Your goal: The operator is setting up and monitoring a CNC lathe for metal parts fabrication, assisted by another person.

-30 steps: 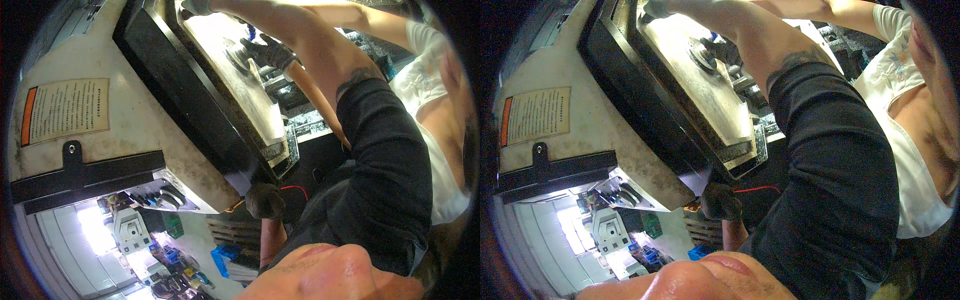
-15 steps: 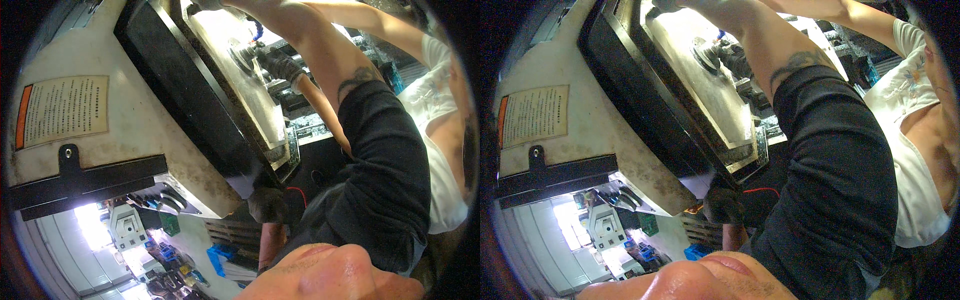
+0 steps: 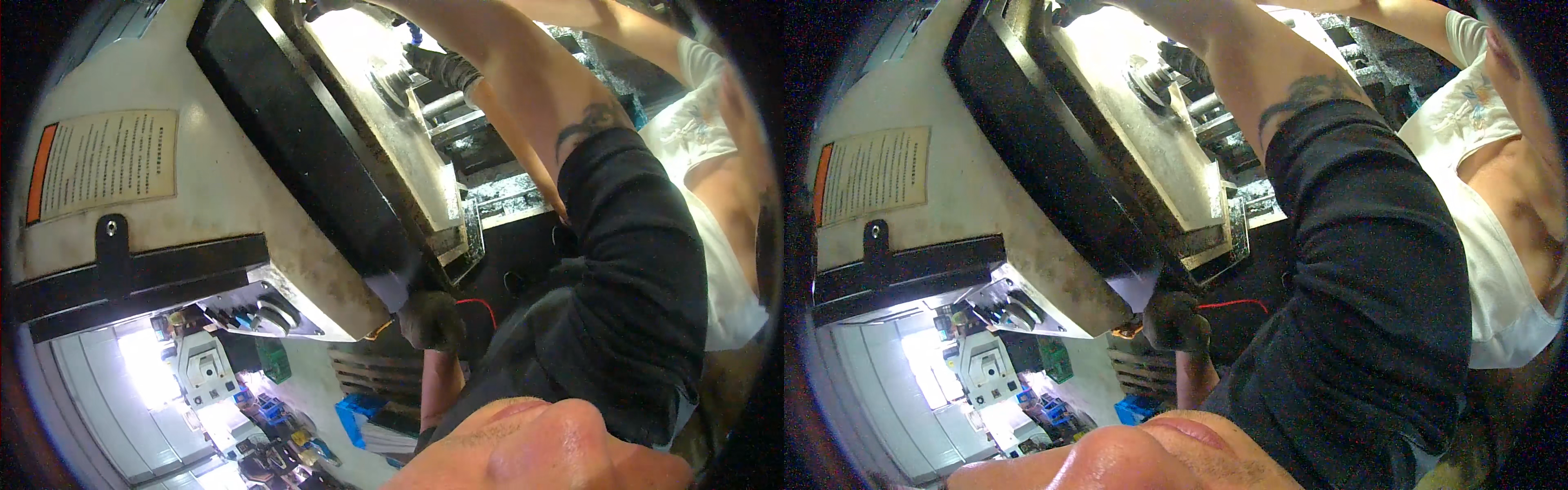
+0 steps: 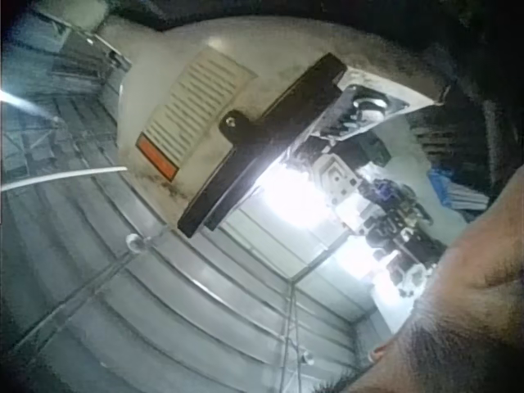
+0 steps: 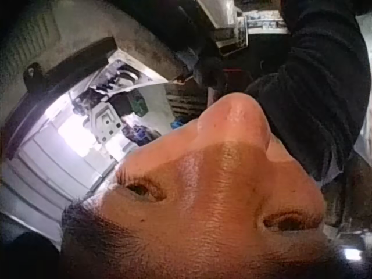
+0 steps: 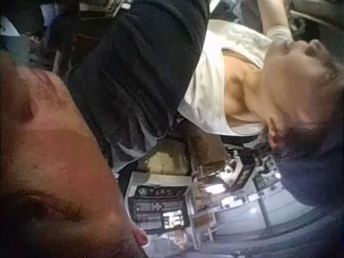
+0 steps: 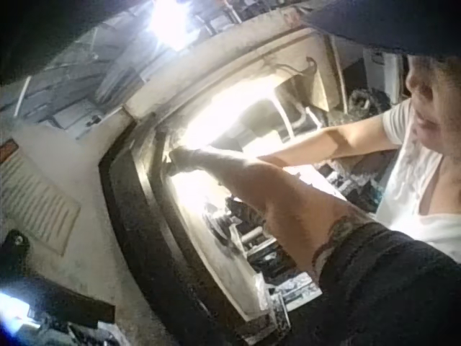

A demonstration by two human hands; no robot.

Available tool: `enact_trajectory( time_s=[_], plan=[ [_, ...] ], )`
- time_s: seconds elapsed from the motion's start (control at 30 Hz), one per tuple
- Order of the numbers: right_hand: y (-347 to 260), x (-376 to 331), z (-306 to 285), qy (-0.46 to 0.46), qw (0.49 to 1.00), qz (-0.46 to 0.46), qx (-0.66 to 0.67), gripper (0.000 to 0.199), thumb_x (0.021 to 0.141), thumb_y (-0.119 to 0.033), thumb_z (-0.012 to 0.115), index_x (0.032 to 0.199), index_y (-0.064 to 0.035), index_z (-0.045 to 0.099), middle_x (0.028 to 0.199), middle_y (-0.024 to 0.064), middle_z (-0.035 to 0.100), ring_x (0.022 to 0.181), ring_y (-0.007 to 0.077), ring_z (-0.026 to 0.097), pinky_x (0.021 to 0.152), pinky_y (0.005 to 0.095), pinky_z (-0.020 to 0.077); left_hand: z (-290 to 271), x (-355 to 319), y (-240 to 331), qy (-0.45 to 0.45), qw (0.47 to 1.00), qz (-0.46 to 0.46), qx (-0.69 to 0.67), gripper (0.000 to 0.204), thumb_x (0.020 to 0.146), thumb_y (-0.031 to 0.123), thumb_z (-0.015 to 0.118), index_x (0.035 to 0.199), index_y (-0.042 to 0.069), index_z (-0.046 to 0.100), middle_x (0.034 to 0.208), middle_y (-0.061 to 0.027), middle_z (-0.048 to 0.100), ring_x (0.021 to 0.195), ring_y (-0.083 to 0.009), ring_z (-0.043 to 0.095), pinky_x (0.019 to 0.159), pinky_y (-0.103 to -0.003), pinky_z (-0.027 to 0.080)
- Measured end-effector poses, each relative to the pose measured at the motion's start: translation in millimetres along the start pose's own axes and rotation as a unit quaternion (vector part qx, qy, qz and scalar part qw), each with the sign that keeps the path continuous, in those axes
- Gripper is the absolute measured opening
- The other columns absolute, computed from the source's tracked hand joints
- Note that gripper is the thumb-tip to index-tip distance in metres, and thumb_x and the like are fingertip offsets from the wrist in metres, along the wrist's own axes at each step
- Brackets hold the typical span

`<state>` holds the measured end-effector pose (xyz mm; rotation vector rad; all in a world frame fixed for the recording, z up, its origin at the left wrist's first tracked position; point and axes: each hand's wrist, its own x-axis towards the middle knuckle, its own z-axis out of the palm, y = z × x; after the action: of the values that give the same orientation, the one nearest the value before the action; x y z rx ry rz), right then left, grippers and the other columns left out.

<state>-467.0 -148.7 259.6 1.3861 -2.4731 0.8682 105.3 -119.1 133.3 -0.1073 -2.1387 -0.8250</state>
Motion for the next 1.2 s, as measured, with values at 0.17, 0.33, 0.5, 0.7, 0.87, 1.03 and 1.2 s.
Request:
enact_trajectory(
  time_s=[0.17, 0.33, 0.5, 0.7, 0.87, 1.03, 1.2],
  plan=[
    [96.4, 12.3, 0.3, 0.098, 0.99, -0.065, -0.076, 0.046, 0.079, -0.05, 0.08, 0.085, -0.0044, 0.076, 0.078, 0.0171, 0.071, 0.076, 0.0326, 0.068, 0.072, 0.046, 0.0509, 9.1, 9.0, -0.4, -0.017, 0.999, 0.031, -0.029, 0.007, 0.086, 0.008, 0.066, 0.082, 0.004, 0.07, 0.074, -0.0094, 0.069, 0.064, -0.0271, 0.067, 0.06, -0.036, 0.053],
    [107.5, 30.1, 25.9, 0.083, 0.988, -0.078, -0.109, 0.049, 0.075, -0.054, 0.08, 0.087, -0.007, 0.077, 0.077, 0.0197, 0.068, 0.076, 0.0363, 0.065, 0.074, 0.0474, 0.0497, 6.4, 7.1, -4.6, -0.012, 0.999, 0.032, -0.004, 0.006, 0.085, 0.008, 0.067, 0.082, 0.004, 0.07, 0.074, -0.0096, 0.069, 0.064, -0.0274, 0.067, 0.061, -0.036, 0.053],
    [66.2, 28.2, 26.2, -0.036, 0.991, -0.04, -0.126, 0.054, 0.075, -0.033, 0.086, 0.12, -0.0078, 0.07, 0.123, 0.0186, 0.065, 0.116, 0.0356, 0.059, 0.095, 0.047, 0.0478, -1.6, 1.8, -8.5, 0.009, 0.999, 0.028, 0.019, 0.008, 0.087, 0.009, 0.065, 0.082, 0.004, 0.069, 0.073, -0.0094, 0.068, 0.063, -0.0269, 0.066, 0.059, -0.036, 0.053],
    [74.8, -36.0, -36.2, 0.184, 0.973, 0.119, -0.067, 0.066, 0.077, -0.034, 0.085, 0.13, -0.0041, 0.062, 0.124, 0.0191, 0.065, 0.119, 0.0354, 0.058, 0.101, 0.0454, 0.0473, 14.7, 11.4, -12.2, 0.033, 0.992, 0.072, -0.099, 0.014, 0.091, 0.009, 0.063, 0.078, 0.003, 0.065, 0.07, -0.0093, 0.066, 0.059, -0.0241, 0.063, 0.054, -0.034, 0.05],
    [20.1, -70.3, -39.7, 0.367, 0.914, 0.141, 0.096, 0.062, 0.079, -0.034, 0.082, 0.13, -0.0041, 0.062, 0.124, 0.0178, 0.065, 0.117, 0.034, 0.059, 0.1, 0.0442, 0.0481, 1.8, 4.2, -18.1, -0.019, 0.997, 0.056, -0.055, 0.016, 0.076, 0.003, 0.074, 0.091, 0.006, 0.069, 0.077, -0.0083, 0.069, 0.067, -0.0265, 0.068, 0.061, -0.036, 0.053],
    [-68.9, -138.2, -44.7, 0.5, 0.747, 0.079, 0.432, 0.059, 0.082, -0.035, 0.079, 0.129, -0.0042, 0.062, 0.123, 0.0165, 0.066, 0.115, 0.0325, 0.061, 0.099, 0.0431, 0.0489, 4.3, 23.7, -3.3, -0.024, 0.993, 0.022, -0.112, 0.017, 0.077, 0.001, 0.073, 0.091, 0.011, 0.068, 0.075, -0.0086, 0.065, 0.065, -0.0266, 0.065, 0.06, -0.036, 0.051],
    [-148.5, -234.9, -34.2, 0.505, 0.639, 0.055, 0.578, 0.056, 0.084, -0.035, 0.077, 0.128, -0.0042, 0.061, 0.122, 0.0151, 0.067, 0.114, 0.031, 0.062, 0.097, 0.042, 0.0497, 1.1, 27.3, 9.8, -0.059, 0.988, 0.04, -0.136, 0.01, 0.081, 0.002, 0.069, 0.084, 0.01, 0.064, 0.075, -0.011, 0.064, 0.065, -0.0306, 0.063, 0.06, -0.038, 0.05]
  ],
)
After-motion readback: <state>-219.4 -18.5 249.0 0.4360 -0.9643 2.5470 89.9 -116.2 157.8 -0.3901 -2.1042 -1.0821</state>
